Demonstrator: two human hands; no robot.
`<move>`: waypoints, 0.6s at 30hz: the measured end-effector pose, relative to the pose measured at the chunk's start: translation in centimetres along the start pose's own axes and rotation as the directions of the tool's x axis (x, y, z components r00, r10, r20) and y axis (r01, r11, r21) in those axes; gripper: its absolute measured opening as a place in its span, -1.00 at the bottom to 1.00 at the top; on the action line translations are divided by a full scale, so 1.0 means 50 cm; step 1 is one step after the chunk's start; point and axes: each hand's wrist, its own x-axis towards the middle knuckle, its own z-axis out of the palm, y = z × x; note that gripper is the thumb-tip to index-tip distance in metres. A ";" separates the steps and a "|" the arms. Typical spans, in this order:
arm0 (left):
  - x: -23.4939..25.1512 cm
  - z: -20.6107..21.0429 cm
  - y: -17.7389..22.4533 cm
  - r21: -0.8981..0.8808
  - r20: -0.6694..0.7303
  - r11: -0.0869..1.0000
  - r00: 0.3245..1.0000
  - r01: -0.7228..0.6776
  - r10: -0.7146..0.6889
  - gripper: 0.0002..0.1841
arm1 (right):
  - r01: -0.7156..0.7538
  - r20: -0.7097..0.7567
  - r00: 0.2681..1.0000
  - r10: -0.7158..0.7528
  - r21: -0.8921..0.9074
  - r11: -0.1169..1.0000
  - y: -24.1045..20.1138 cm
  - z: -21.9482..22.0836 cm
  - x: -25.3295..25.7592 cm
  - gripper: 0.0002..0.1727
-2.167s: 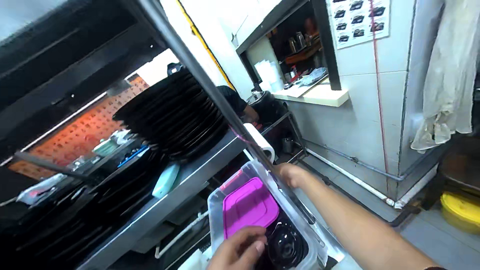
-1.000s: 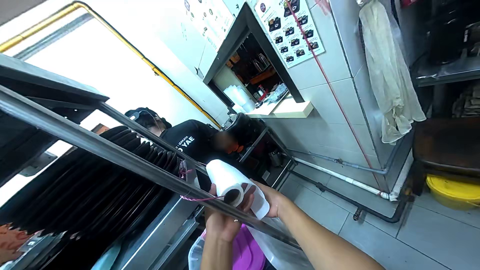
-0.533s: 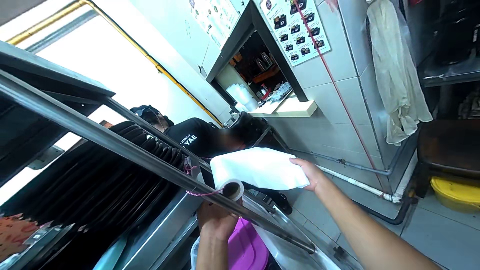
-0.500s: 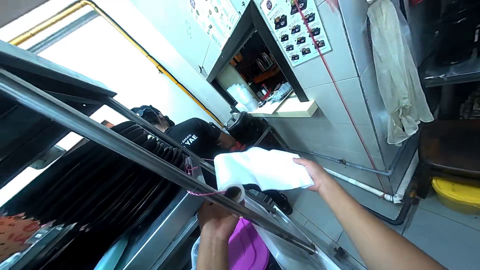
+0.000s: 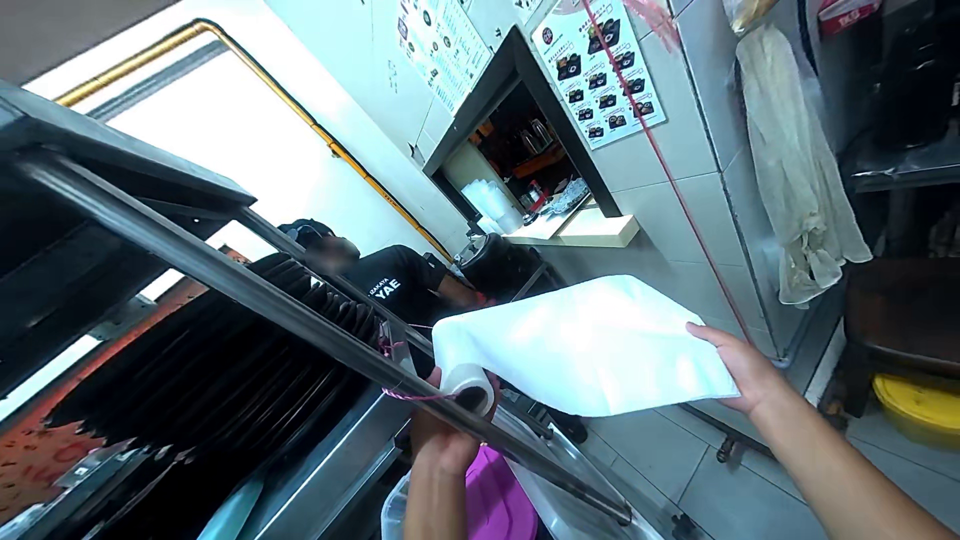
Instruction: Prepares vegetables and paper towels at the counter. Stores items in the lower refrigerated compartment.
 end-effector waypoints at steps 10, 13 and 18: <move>0.018 -0.030 0.011 0.081 0.111 0.995 0.991 0.066 -0.075 -0.27 | 0.109 -0.018 0.994 -0.111 -0.093 0.990 0.002 -0.066 -0.064 -0.57; 0.014 -0.023 0.011 0.069 0.064 0.996 0.996 0.061 -0.065 -0.34 | 0.137 -0.033 0.990 -0.140 -0.092 0.986 -0.001 -0.069 -0.076 -0.58; 0.001 -0.013 0.006 0.088 -0.022 0.996 1.000 0.017 -0.016 -0.45 | 0.190 -0.124 0.972 -0.198 -0.073 0.979 -0.026 -0.137 -0.088 -0.57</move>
